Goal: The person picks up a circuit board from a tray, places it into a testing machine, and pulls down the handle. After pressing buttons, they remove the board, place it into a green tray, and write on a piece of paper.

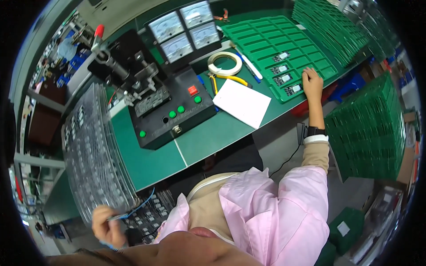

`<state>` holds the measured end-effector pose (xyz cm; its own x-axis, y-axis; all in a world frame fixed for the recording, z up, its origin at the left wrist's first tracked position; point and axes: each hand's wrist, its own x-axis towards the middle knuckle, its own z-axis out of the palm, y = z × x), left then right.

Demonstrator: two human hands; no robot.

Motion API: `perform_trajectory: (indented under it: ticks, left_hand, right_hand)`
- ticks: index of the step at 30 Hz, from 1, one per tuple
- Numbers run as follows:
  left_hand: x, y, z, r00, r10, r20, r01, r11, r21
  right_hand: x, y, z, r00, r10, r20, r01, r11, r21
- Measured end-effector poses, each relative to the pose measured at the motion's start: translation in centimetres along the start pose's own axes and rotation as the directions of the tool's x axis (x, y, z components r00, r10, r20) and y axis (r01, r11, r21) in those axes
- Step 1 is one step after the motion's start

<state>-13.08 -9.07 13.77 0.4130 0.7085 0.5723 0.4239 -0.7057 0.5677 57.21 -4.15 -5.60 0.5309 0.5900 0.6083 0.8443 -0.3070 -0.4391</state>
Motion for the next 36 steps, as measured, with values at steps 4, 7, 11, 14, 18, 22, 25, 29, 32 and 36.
perform_trajectory:
  ticks: [4, 7, 11, 14, 18, 22, 25, 29, 32, 36]
  left_hand:
    - [-1.1, -2.5, 7.1, 0.963, -0.252, -0.098, 0.221, 0.943, -0.248]
    - [-0.5, -4.0, 11.0, 0.939, -0.316, -0.135, 0.261, 0.912, -0.317]
    - [0.8, -4.0, 13.1, 0.941, -0.338, -0.024, 0.310, 0.889, -0.338]
    - [1.3, -4.5, 13.6, 0.967, -0.255, 0.004, 0.247, 0.930, -0.273]
    - [0.3, -5.8, 14.0, 0.926, -0.378, 0.013, 0.358, 0.864, -0.354]
    - [1.4, -5.1, 15.4, 0.858, -0.504, 0.093, 0.468, 0.697, -0.543]
    - [2.1, -5.2, 15.9, 0.883, -0.456, 0.116, 0.428, 0.676, -0.600]
    - [3.5, -5.5, 14.9, 0.935, -0.351, -0.040, 0.269, 0.781, -0.563]
    - [3.6, -6.0, 14.4, 0.936, -0.268, -0.228, 0.188, 0.928, -0.321]
    - [2.3, -8.2, 15.4, 0.985, -0.098, -0.145, 0.106, 0.993, 0.050]
  right_hand:
    - [-0.6, -2.8, -1.6, 0.992, 0.123, 0.002, -0.121, 0.979, -0.162]
    - [-1.9, -4.9, -2.1, 0.997, 0.069, -0.039, -0.078, 0.946, -0.316]
    - [-2.4, -3.5, -1.2, 0.978, -0.126, -0.168, 0.072, 0.953, -0.295]
    - [-2.5, -1.6, -1.1, 0.970, -0.047, -0.240, 0.033, 0.998, -0.061]
    - [-5.8, -12.8, -2.9, 0.962, -0.147, -0.228, 0.167, 0.983, 0.073]
    - [-11.4, -29.5, -4.6, 0.808, -0.584, 0.070, 0.374, 0.603, 0.704]
    - [-12.9, -36.6, -4.4, 0.375, -0.927, 0.003, 0.711, 0.289, 0.641]
    - [-12.2, -38.3, -0.7, 0.374, -0.923, -0.092, 0.587, 0.159, 0.794]
    - [-9.4, -40.9, 1.7, 0.621, -0.783, -0.016, 0.515, 0.393, 0.762]
    - [-8.4, -42.6, 3.8, 0.626, -0.773, 0.100, 0.600, 0.560, 0.571]
